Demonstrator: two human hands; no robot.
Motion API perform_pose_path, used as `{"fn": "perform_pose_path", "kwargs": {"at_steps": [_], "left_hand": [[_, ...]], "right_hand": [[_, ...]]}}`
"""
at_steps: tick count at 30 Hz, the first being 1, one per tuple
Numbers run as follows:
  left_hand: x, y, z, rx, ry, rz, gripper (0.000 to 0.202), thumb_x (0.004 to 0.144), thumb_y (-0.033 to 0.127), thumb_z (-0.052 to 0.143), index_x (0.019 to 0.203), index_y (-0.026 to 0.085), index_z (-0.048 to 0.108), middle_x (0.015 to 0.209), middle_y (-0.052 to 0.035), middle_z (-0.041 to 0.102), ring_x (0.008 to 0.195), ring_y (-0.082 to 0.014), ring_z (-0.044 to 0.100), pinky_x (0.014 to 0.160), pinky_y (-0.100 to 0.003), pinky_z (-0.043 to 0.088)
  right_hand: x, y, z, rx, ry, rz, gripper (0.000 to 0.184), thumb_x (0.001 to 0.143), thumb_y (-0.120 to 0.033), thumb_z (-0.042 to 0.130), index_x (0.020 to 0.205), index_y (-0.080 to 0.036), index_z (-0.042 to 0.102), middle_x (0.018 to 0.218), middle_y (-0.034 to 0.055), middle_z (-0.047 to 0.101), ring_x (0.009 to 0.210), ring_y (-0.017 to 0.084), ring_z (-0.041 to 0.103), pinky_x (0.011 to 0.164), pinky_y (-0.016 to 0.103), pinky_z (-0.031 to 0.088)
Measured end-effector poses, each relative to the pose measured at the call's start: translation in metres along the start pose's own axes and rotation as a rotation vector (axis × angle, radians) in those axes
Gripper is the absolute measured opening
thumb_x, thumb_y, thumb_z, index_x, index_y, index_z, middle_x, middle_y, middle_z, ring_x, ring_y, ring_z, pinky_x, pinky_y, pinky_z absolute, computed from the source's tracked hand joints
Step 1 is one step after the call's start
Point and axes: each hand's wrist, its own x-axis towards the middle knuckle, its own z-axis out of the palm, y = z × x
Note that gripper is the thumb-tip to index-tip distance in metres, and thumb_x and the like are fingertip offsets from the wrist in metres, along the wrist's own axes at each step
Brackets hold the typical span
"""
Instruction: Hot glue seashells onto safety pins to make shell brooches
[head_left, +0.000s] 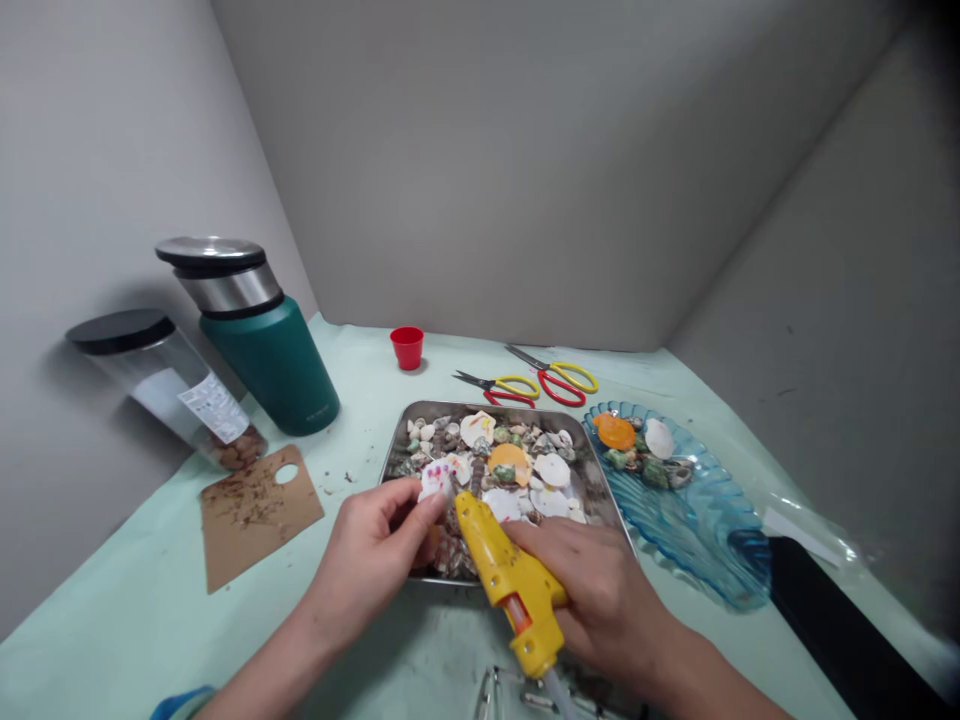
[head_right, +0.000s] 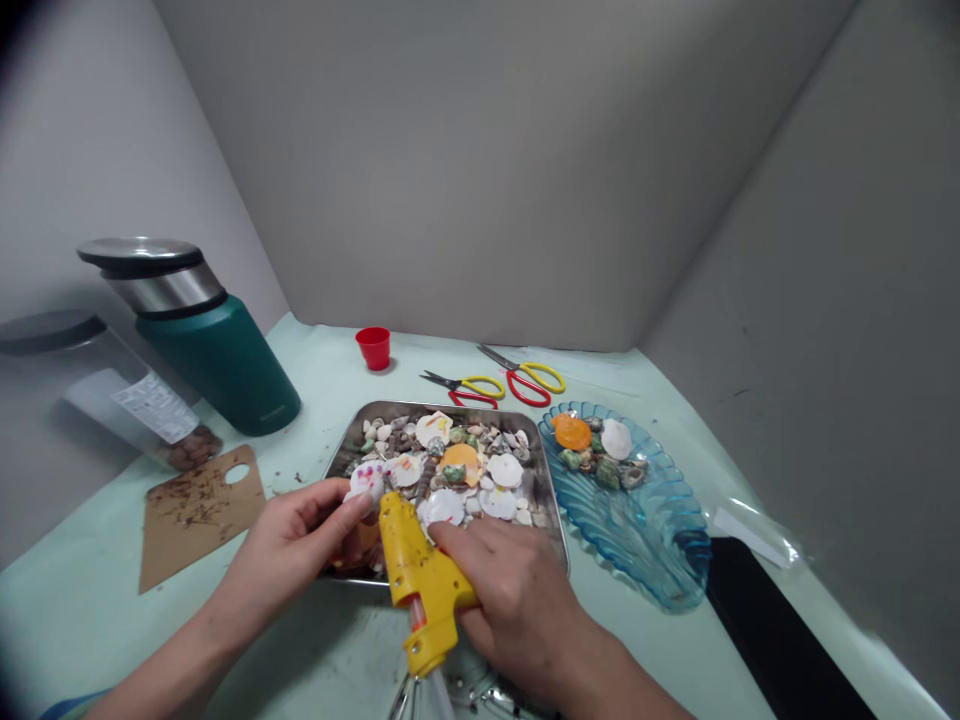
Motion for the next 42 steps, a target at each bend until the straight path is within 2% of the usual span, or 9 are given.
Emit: {"fn": "perform_pose_path", "kwargs": {"at_steps": [8, 23, 36, 42], "left_hand": [[-0.0005, -0.0052, -0.0016, 0.131, 0.029, 0.076, 0.038, 0.087, 0.044, 0.047, 0.060, 0.018, 0.048, 0.052, 0.0023, 0.050, 0.049, -0.0103, 0.045, 0.047, -0.021, 0.035], [-0.0003, -0.0028, -0.0015, 0.139, 0.029, 0.070, 0.040, 0.086, 0.048, 0.045, 0.059, 0.018, 0.047, 0.053, 0.0023, 0.049, 0.050, -0.0107, 0.046, 0.048, -0.022, 0.035], [0.0013, -0.0049, -0.0010, 0.176, 0.045, 0.080, 0.039, 0.086, 0.046, 0.046, 0.059, 0.018, 0.047, 0.053, 0.0020, 0.049, 0.050, -0.0109, 0.045, 0.048, -0.022, 0.034], [-0.0019, 0.0014, -0.0032, 0.102, 0.039, 0.067, 0.038, 0.087, 0.048, 0.044, 0.063, 0.019, 0.043, 0.054, 0.0037, 0.048, 0.052, -0.0112, 0.045, 0.049, -0.021, 0.035]], "right_hand": [[0.0014, -0.0017, -0.0010, 0.000, 0.001, 0.013, 0.027, 0.080, -0.021, 0.055, 0.107, -0.016, 0.058, 0.083, 0.0079, 0.068, 0.074, 0.019, 0.063, 0.066, 0.029, 0.047], [0.0009, -0.0018, 0.0006, 0.007, 0.008, 0.019, 0.026, 0.080, -0.022, 0.055, 0.105, -0.017, 0.058, 0.086, 0.0081, 0.069, 0.072, 0.022, 0.064, 0.062, 0.032, 0.047], [0.0023, -0.0032, 0.0003, 0.018, 0.000, 0.060, 0.027, 0.080, -0.023, 0.055, 0.105, -0.017, 0.061, 0.083, 0.0083, 0.069, 0.073, 0.020, 0.064, 0.066, 0.029, 0.048], [0.0037, -0.0020, -0.0015, 0.088, 0.016, 0.041, 0.027, 0.080, -0.024, 0.057, 0.106, -0.016, 0.060, 0.082, 0.0071, 0.069, 0.069, 0.019, 0.063, 0.063, 0.029, 0.047]]}}
